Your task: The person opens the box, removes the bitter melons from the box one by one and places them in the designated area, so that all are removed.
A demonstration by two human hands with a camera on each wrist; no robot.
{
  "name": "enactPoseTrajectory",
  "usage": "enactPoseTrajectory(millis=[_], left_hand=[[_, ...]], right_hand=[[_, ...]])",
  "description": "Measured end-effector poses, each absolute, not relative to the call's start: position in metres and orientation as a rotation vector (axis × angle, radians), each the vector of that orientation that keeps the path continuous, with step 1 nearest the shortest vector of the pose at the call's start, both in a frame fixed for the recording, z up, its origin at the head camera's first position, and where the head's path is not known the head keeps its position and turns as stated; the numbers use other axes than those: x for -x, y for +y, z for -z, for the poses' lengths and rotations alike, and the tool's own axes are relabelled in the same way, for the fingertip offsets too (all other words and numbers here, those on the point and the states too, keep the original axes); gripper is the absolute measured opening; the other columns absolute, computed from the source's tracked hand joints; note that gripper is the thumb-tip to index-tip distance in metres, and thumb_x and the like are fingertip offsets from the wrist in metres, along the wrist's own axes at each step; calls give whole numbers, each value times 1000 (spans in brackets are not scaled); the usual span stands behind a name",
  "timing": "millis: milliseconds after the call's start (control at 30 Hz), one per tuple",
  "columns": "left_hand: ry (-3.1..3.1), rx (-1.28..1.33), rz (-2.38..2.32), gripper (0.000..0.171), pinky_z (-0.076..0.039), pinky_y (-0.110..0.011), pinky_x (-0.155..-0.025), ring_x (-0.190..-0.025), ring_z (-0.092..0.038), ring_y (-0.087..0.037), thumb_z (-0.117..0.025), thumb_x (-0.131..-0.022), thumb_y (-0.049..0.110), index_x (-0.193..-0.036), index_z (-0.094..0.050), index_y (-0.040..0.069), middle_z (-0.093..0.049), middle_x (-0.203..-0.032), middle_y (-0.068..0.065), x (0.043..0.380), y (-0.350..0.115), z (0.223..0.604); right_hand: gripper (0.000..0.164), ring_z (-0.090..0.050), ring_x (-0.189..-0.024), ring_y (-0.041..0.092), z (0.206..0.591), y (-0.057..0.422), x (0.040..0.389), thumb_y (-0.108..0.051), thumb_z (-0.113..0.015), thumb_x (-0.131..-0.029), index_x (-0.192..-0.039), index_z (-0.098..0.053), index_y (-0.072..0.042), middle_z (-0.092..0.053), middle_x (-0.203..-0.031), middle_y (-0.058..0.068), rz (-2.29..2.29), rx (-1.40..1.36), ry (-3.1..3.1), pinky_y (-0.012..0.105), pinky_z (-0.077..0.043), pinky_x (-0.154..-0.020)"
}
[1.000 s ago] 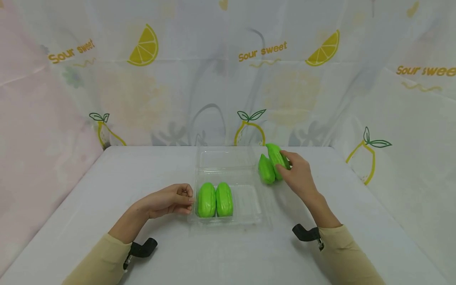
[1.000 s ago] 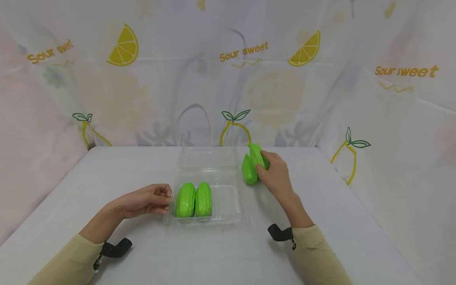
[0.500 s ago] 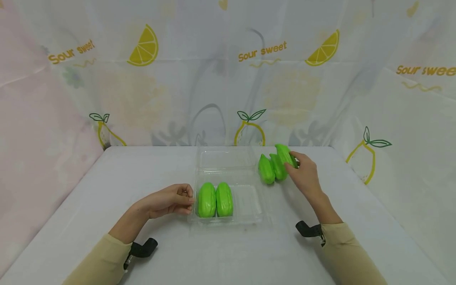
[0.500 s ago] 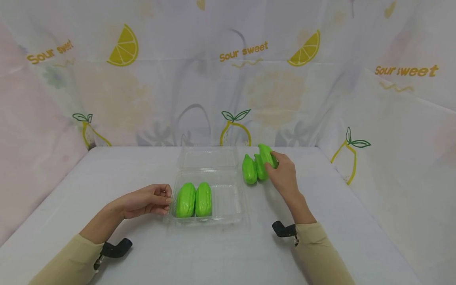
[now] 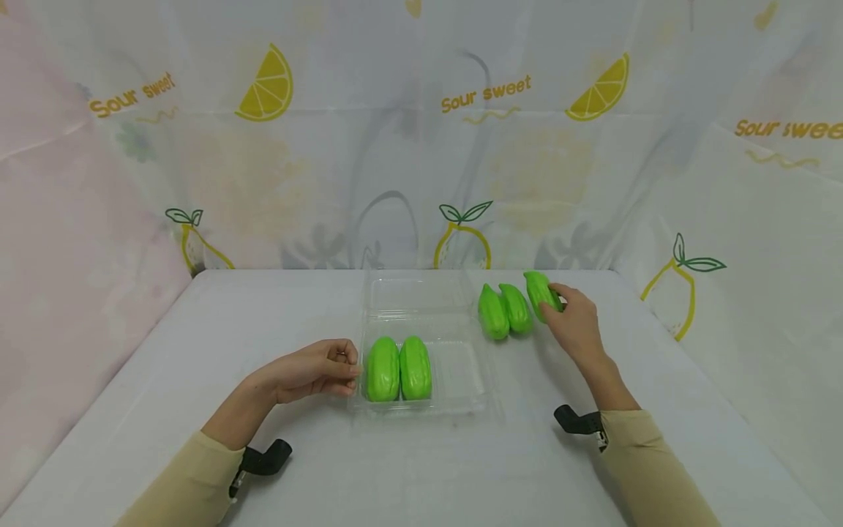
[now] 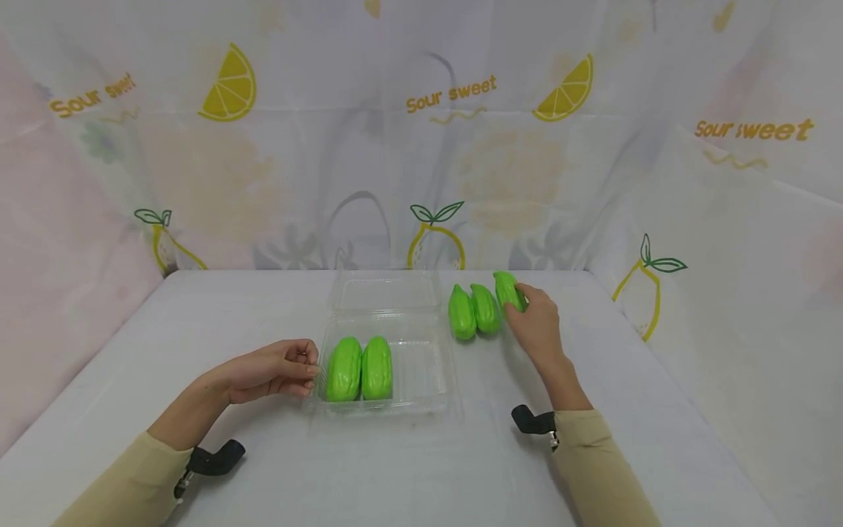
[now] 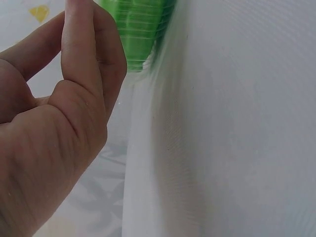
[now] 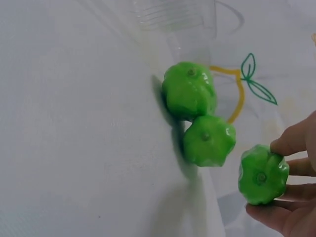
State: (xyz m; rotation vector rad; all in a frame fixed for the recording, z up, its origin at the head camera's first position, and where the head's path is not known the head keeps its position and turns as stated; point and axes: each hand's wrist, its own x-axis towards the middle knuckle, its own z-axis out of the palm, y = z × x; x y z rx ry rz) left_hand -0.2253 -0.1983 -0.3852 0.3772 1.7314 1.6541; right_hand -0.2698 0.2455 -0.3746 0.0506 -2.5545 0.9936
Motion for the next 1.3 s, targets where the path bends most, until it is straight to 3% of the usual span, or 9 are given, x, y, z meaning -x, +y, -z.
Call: enactPoseTrajectory(millis=[467,1000,1300], left_hand=[[1738,-372,-1654,16,-61,-22,-74,-78,-67,-11,-62,-97,11,-99,-47,7,-60,-86,-4,225,-198,385],[1742,-372,-1647,16,-61,-22,-74,-79,-67,-11,-62,-97,11,-100,-47,6,-60,-87,-4,225,-198,385],[1750,-372,-1643,18,-61,-22,-73,-79,-67,-11,-63,-97,11,-100,-46,6,-60,-87,-4,225,-198,385]], right_hand=[[46,-52,-125,47,389,255,276,-18,-57,-96,-135,-53,6,-55,-136,31,-904,-8,-2744,58,-48,-101],[47,-49,-128,47,397,255,275,-24,-55,-99,-133,-47,7,-50,-139,33,-978,44,-2793,57,-46,-102],[47,-50,-127,46,395,255,274,-22,-53,-96,-134,-48,5,-50,-139,31,-948,19,-2818,57,-46,-101]])
